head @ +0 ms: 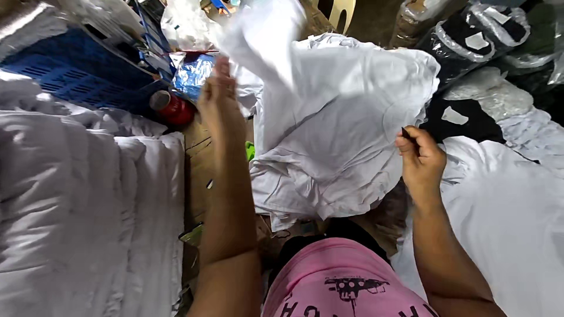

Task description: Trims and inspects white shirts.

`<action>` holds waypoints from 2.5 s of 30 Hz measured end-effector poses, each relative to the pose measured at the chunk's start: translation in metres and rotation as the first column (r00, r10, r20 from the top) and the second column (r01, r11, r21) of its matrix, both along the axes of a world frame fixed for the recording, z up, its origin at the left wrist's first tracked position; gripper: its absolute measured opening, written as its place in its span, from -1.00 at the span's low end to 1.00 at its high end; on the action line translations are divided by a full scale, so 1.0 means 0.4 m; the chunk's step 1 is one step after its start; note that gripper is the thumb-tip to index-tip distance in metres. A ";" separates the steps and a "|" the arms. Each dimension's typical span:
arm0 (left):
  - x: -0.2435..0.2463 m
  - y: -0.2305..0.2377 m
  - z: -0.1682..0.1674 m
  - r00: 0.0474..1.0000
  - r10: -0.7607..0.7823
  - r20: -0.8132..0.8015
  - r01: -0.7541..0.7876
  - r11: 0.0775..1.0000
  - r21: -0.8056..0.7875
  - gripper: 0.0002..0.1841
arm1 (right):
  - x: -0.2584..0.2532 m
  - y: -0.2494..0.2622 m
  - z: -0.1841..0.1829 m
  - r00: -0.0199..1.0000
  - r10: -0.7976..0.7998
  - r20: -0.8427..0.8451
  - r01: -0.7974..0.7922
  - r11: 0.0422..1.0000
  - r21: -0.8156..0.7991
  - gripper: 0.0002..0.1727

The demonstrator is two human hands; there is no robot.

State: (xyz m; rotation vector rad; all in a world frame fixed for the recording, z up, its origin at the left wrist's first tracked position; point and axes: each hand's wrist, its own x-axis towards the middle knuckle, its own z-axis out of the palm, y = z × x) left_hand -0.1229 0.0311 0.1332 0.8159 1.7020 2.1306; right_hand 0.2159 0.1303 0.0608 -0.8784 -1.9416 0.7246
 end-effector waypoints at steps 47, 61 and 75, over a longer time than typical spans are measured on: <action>0.348 -0.421 -0.459 0.635 -0.732 0.246 0.385 0.024 -0.922 -0.60 | 0.148 -0.272 -0.159 0.945 0.094 0.314 0.016 0.944 -0.330 -0.58; 0.384 -0.229 -0.465 0.874 -0.482 -0.053 0.255 0.549 -0.796 -0.67 | -0.079 -0.262 -0.298 0.756 0.325 0.568 -0.253 0.946 -0.204 -0.60; 0.440 -0.259 -0.433 0.920 -0.389 -0.034 0.264 0.685 -0.679 -0.75 | -0.088 -0.261 -0.316 0.784 0.283 0.552 -0.318 0.948 -0.035 -0.66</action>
